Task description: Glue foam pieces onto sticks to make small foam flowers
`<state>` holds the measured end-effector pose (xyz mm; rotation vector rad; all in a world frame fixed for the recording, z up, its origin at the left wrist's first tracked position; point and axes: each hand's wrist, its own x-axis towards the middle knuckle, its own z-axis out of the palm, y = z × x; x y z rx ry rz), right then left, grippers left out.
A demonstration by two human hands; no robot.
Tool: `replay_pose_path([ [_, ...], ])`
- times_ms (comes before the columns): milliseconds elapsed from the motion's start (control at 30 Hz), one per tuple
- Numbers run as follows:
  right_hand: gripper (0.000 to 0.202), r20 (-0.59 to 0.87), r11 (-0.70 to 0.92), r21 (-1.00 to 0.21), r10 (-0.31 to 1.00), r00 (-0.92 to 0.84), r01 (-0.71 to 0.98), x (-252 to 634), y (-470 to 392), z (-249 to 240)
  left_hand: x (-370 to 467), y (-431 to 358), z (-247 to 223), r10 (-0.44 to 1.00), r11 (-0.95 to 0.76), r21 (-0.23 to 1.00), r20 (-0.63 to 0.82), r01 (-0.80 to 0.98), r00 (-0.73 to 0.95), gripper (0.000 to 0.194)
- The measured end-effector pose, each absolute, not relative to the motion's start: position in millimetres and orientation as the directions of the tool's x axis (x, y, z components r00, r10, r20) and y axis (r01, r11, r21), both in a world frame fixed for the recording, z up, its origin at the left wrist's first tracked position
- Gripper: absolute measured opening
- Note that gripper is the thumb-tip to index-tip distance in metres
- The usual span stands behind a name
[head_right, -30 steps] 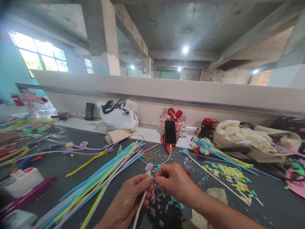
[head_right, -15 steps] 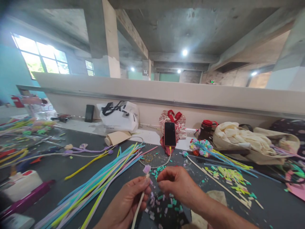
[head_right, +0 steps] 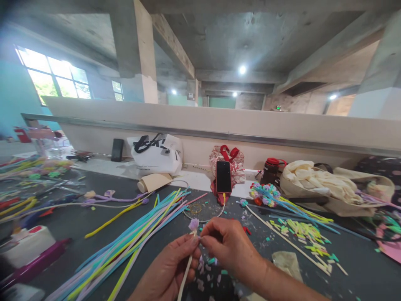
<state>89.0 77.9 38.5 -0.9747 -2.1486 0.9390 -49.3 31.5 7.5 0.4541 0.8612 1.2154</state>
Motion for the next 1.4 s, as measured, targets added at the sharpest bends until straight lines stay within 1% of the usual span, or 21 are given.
replay_pose_path([
  [200, 0.009, 0.161, 0.431, -0.856, 0.747, -0.645, 0.286, 93, 78, 45, -47, 28, 12, 0.925, 0.347, 0.667, -0.361, -0.659, 0.122, 0.013],
  [300, 0.011, 0.128, 0.406, -0.869, 0.736, -0.665, 0.283, 96, 79, 45, -47, 29, 12, 0.905, 0.402, 0.646, -0.388, -0.649, 0.174, 0.013],
  [400, 0.011, 0.125, 0.409, -0.864, 0.738, -0.664, 0.292, 96, 80, 43, -47, 32, 8, 0.902, 0.412, 0.648, -0.391, -0.641, 0.184, 0.013],
  [533, 0.013, 0.091, 0.355, -0.883, 0.771, -0.631, 0.307, 93, 80, 39, -48, 33, 6, 0.921, 0.374, 0.698, -0.355, -0.611, 0.159, 0.016],
  [600, 0.013, 0.069, 0.323, -0.889, 0.795, -0.603, 0.324, 93, 80, 39, -49, 32, 6, 0.927, 0.369, 0.741, -0.341, -0.561, 0.158, 0.018],
  [700, 0.013, 0.093, 0.326, -0.88, 0.83, -0.549, 0.344, 103, 78, 43, -49, 32, 5, 0.928, 0.367, 0.811, -0.35, -0.455, 0.125, 0.018],
  [767, 0.013, 0.107, 0.341, -0.861, 0.847, -0.521, 0.377, 114, 77, 46, -48, 33, 2, 0.934, 0.353, 0.846, -0.346, -0.4, 0.091, 0.02],
  [867, 0.013, 0.076, 0.34, -0.819, 0.862, -0.501, 0.462, 135, 74, 46, -44, 34, -1, 0.944, 0.324, 0.896, -0.329, -0.305, 0.038, 0.024],
  [933, 0.015, 0.07, 0.354, -0.763, 0.877, -0.475, 0.542, 150, 69, 44, -40, 33, 0, 0.952, 0.298, 0.927, -0.305, -0.229, 0.005, 0.024],
  [1000, 0.02, 0.061, 0.353, -0.701, 0.895, -0.441, 0.62, 166, 62, 42, -37, 30, 2, 0.96, 0.273, 0.944, -0.281, -0.183, -0.014, 0.022],
  [1100, 0.028, 0.045, 0.334, -0.649, 0.914, -0.404, 0.683, 195, 49, 44, -35, 26, 7, 0.957, 0.278, 0.945, -0.287, -0.174, -0.031, 0.018],
  [1200, 0.027, 0.053, 0.304, -0.599, 0.938, -0.342, 0.74, 227, 32, 47, -37, 26, 9, 0.949, 0.31, 0.931, -0.316, -0.191, -0.003, 0.021],
  [1267, 0.026, 0.029, 0.253, -0.57, 0.957, -0.288, 0.782, 245, 17, 48, -39, 27, 8, 0.938, 0.343, 0.911, -0.342, -0.227, 0.045, 0.022],
  [1333, 0.019, -0.023, 0.196, -0.548, 0.968, -0.249, 0.813, 256, -1, 47, -40, 28, 8, 0.936, 0.351, 0.909, -0.343, -0.223, 0.076, 0.023],
  [1400, 0.008, -0.069, 0.196, -0.486, 0.963, -0.261, 0.851, 257, -17, 44, -38, 27, 7, 0.935, 0.353, 0.913, -0.338, -0.205, 0.106, 0.023],
])
